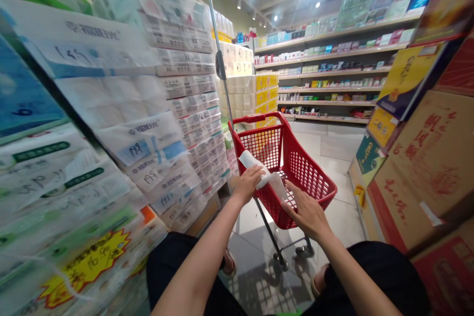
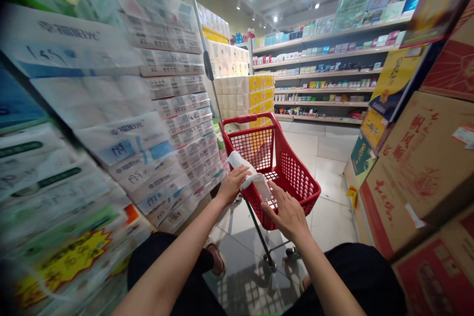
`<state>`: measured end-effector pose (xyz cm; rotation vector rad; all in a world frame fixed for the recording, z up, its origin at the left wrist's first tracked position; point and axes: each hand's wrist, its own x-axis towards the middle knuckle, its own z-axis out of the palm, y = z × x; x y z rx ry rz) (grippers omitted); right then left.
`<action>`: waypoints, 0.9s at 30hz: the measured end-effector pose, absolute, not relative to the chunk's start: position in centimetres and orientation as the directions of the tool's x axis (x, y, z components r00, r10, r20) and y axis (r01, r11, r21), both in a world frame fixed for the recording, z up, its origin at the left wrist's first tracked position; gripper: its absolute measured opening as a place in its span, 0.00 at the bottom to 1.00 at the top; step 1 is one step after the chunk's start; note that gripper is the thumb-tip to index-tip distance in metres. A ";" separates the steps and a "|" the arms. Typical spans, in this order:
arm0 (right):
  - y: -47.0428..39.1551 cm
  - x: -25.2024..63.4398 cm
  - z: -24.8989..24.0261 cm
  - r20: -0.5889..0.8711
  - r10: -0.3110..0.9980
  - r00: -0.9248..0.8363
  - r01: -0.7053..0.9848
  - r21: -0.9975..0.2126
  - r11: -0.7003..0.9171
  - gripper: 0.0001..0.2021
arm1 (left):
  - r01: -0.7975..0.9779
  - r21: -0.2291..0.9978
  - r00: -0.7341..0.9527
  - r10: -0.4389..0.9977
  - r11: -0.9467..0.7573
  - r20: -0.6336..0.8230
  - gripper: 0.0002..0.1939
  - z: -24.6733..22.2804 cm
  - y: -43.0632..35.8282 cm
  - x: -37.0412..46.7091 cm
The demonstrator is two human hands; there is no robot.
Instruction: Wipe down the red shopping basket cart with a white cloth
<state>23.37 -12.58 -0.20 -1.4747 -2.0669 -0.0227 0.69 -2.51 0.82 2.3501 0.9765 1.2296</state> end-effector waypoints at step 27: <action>-12.5 19.7 3.8 0.566 0.599 -0.566 0.614 -0.194 0.765 0.13 | -0.416 0.906 0.133 0.991 0.080 -0.026 0.31 -1.7 -10.2 3.4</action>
